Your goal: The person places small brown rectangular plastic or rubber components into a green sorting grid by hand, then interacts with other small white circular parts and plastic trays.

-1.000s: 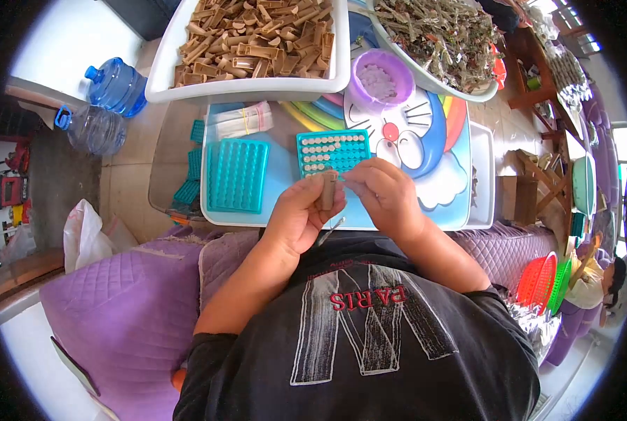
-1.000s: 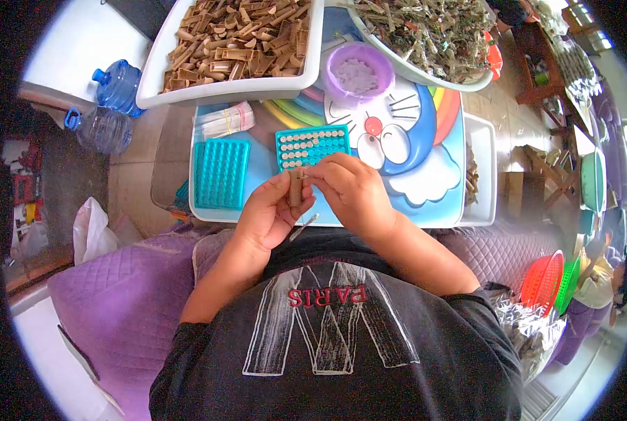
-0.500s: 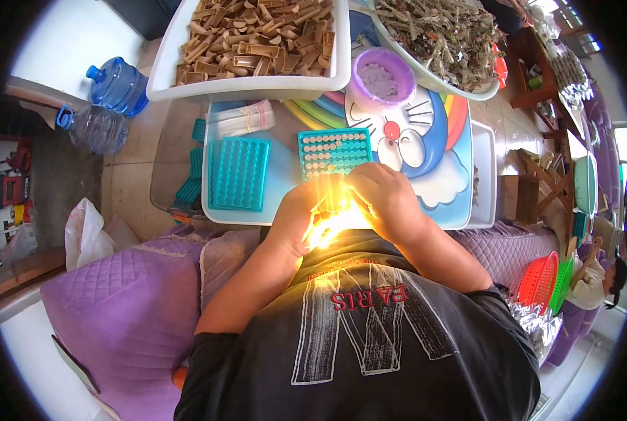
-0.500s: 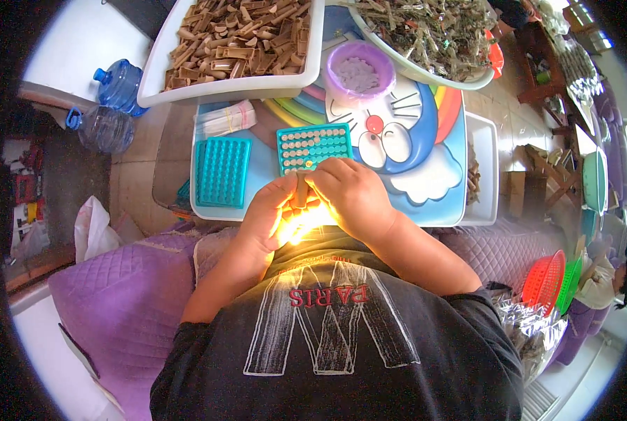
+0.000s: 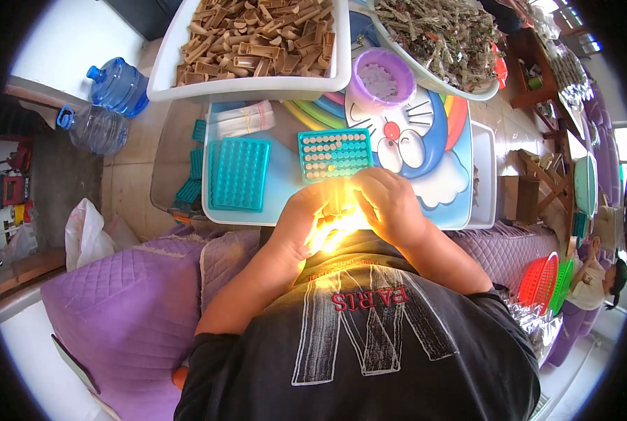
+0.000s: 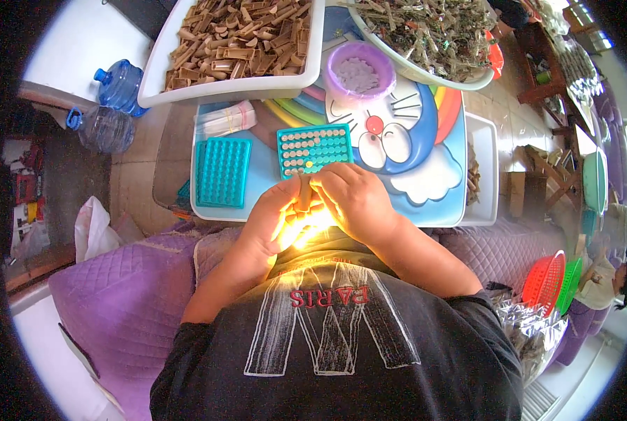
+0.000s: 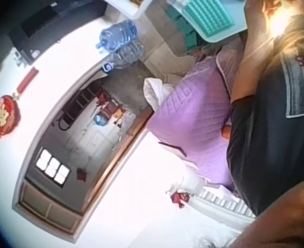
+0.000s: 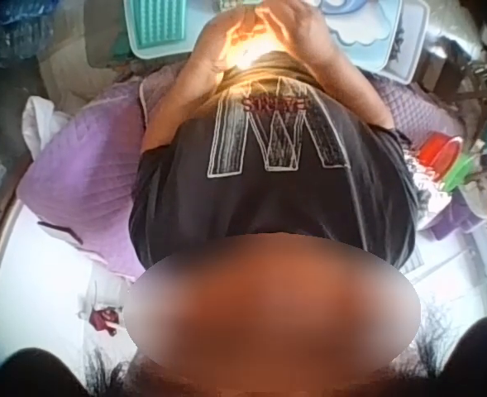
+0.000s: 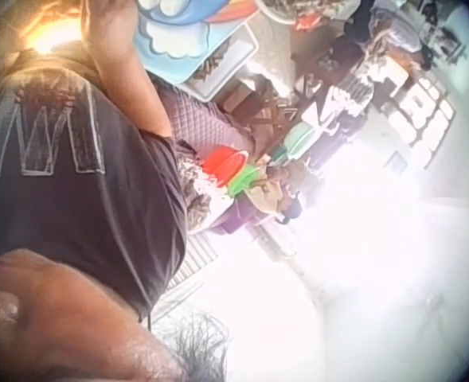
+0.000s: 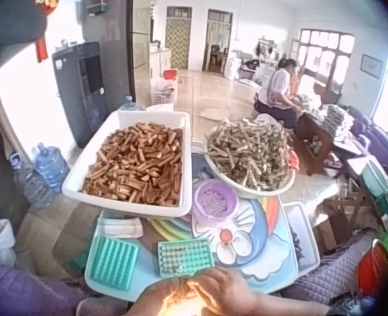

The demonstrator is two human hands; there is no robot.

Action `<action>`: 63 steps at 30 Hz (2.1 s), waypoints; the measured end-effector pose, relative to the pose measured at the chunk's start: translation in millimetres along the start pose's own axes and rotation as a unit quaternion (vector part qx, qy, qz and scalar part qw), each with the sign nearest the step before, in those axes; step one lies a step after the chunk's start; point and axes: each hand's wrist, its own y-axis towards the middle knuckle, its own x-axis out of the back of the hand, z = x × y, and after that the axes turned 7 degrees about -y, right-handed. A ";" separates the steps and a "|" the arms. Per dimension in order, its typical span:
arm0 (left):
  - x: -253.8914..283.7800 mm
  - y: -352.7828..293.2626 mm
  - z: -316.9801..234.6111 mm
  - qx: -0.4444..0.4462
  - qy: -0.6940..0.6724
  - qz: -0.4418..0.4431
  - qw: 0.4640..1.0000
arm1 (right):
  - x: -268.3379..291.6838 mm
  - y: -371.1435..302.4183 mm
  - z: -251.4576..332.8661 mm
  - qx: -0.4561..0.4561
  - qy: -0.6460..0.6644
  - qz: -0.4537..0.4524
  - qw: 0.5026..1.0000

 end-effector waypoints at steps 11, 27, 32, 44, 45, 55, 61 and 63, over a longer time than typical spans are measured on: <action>-6.9 0.4 -0.6 -0.006 -0.007 -0.021 1.000 | -5.2 -3.9 -3.3 -0.007 0.015 -0.044 0.999; -9.3 0.0 0.5 -0.006 0.030 -0.061 0.998 | -3.7 -7.0 -4.9 -0.033 0.058 -0.030 0.997; -5.2 -1.9 4.4 -0.014 0.028 -0.052 0.998 | -4.7 -7.4 -3.7 -0.002 0.028 -0.015 0.999; -27.9 2.1 0.3 0.078 0.148 0.008 0.986 | 33.7 -12.5 -25.6 -0.267 0.438 0.116 0.851; -27.4 1.7 0.5 0.072 0.158 0.009 0.985 | 44.0 -16.6 -33.8 -0.293 0.445 0.117 0.838; -73.4 65.7 -112.4 -0.456 0.619 -0.108 0.630 | 112.7 -183.4 -247.2 -0.549 0.305 -0.349 0.695; -88.0 151.4 -152.1 -0.326 0.774 -0.211 0.501 | 53.2 -309.5 -341.0 -0.773 0.216 -0.301 0.514; -91.9 155.6 -158.5 -0.200 0.841 -0.254 0.435 | 45.7 -261.2 -294.6 -0.736 0.225 -0.326 0.550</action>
